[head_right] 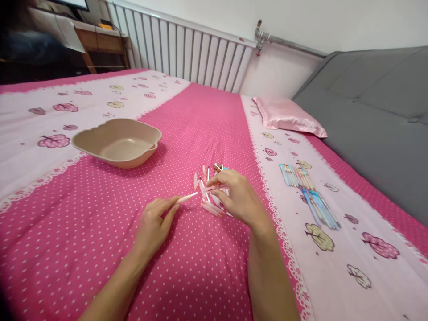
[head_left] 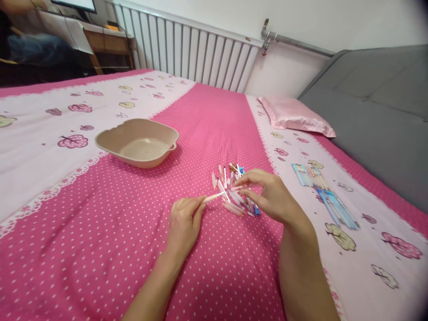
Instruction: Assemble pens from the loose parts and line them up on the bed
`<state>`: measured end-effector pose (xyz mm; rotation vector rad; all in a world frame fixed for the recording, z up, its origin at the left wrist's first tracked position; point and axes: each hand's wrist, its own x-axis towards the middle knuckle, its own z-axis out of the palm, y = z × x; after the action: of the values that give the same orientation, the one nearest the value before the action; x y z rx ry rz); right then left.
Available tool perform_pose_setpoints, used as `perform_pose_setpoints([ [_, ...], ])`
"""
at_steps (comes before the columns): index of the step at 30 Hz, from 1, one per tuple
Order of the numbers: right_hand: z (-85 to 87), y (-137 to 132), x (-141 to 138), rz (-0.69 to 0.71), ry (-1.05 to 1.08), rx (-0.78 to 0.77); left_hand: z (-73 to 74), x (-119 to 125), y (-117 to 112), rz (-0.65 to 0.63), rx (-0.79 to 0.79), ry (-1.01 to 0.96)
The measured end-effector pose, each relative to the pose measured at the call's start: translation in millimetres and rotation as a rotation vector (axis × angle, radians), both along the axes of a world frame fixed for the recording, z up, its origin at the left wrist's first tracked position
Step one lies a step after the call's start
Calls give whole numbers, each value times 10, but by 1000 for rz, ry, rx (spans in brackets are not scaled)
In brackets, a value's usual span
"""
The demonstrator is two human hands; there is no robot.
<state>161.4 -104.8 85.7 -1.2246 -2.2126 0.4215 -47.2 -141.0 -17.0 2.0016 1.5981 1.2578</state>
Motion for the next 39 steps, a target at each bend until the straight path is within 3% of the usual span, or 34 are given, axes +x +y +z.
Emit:
perform_pose_setpoints([
  [3, -25, 33, 54, -107, 71, -16, 16, -3, -6, 10, -38, -34],
  [7, -237, 233, 130, -423, 209, -36, 59, 0, -15, 43, -123, -133],
  [11, -520, 476, 178, -695, -9, -144, 103, 15, -23, 33, -220, -259],
  [13, -630, 547, 178, -742, -73, -174, 118, 24, -25, 27, -252, -309],
  [18, -754, 592, 152, -709, -74, -208, 123, 38, -20, 22, -298, -388],
  [25, -667, 504, 259, -708, 36, -176, 30, 36, 27, 43, -380, -458],
  [32, -620, 323, 144, -474, 161, -261, -74, 30, 93, -74, -437, -735],
  [39, -557, 235, -42, -314, 273, -297, -34, 51, 92, -124, -461, -692],
])
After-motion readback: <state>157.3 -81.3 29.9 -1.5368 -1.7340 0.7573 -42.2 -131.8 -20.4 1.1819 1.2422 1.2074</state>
